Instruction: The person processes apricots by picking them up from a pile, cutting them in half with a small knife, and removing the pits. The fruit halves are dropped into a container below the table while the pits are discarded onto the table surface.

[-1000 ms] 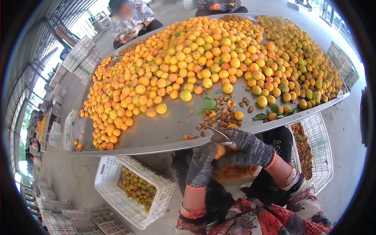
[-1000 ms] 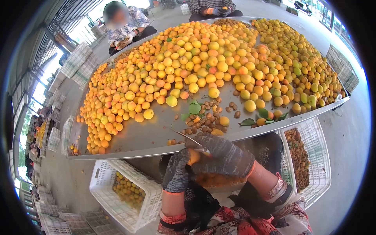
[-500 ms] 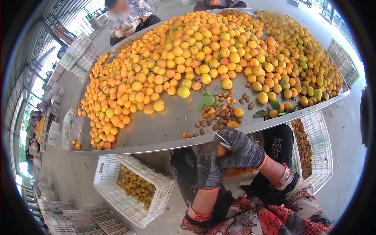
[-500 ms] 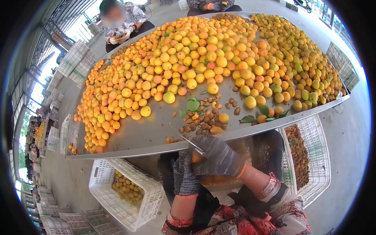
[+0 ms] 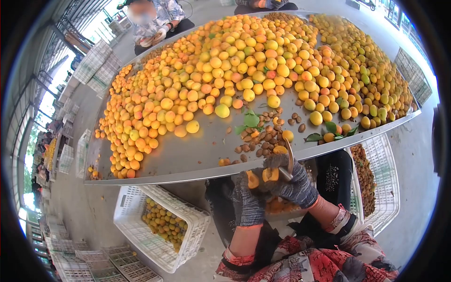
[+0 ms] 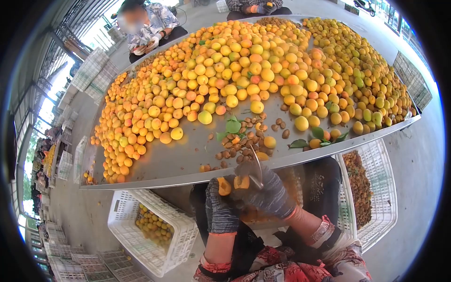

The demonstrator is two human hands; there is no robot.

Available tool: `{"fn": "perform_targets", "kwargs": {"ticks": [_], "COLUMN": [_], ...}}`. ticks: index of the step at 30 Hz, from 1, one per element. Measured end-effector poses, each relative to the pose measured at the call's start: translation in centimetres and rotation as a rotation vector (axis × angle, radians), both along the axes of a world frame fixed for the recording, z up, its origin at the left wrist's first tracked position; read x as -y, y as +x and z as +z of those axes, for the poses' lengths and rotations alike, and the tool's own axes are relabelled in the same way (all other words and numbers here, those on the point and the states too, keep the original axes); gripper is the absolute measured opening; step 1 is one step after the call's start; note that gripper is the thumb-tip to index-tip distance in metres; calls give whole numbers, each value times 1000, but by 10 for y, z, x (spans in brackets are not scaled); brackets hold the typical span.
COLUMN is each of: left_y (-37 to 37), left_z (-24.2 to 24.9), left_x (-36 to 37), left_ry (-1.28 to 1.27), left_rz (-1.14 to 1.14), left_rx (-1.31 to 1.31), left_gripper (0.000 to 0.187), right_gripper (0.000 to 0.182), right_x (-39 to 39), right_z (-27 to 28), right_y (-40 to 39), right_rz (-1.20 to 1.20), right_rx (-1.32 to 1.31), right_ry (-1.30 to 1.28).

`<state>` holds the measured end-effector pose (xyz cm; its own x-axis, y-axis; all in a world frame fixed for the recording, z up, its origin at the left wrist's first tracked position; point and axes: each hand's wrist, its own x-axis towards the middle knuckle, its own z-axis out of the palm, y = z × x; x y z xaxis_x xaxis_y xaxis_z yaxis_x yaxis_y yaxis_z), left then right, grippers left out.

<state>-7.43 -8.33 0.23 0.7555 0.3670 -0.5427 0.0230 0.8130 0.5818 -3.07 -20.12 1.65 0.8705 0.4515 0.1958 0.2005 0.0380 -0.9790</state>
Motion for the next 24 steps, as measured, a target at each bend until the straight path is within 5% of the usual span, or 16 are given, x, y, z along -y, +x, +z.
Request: {"fn": "perform_targets", "kwargs": {"ticks": [4,6,10,12,16,18,22,24], "left_y": [-5,-9,-19,-26,-34,-33,-22,-13], "left_z": [-19,-40,-48,-67,-60,-38,-16,-14], "left_x": [-6,-7,-14,-22,-23,-15,3,7], "left_ry": [18,413,251,1517,1517,1169,1100,857], "left_rz": [-129,-238,-300,-391,-555,-414,-377,-327], "left_rx": [42,130,23,241,135,69,172,135], "left_gripper": [31,30,24,24,28,26,28,30], "right_gripper": [41,42,43,45,40,35,32,32], "right_x": [11,19,21,22,19,19,8,5], "right_z": [-3,4,-5,-2,-13,5,-5,-2], "right_y": [3,0,-2,-3,-3,-2,-4,-5], "right_rz": [77,92,58,81,81,157,123,117], "right_rx": [-215,-529,-535,-571,-592,-647,-390,-327], "right_ry": [108,155,217,183,263,79,119,181]}}
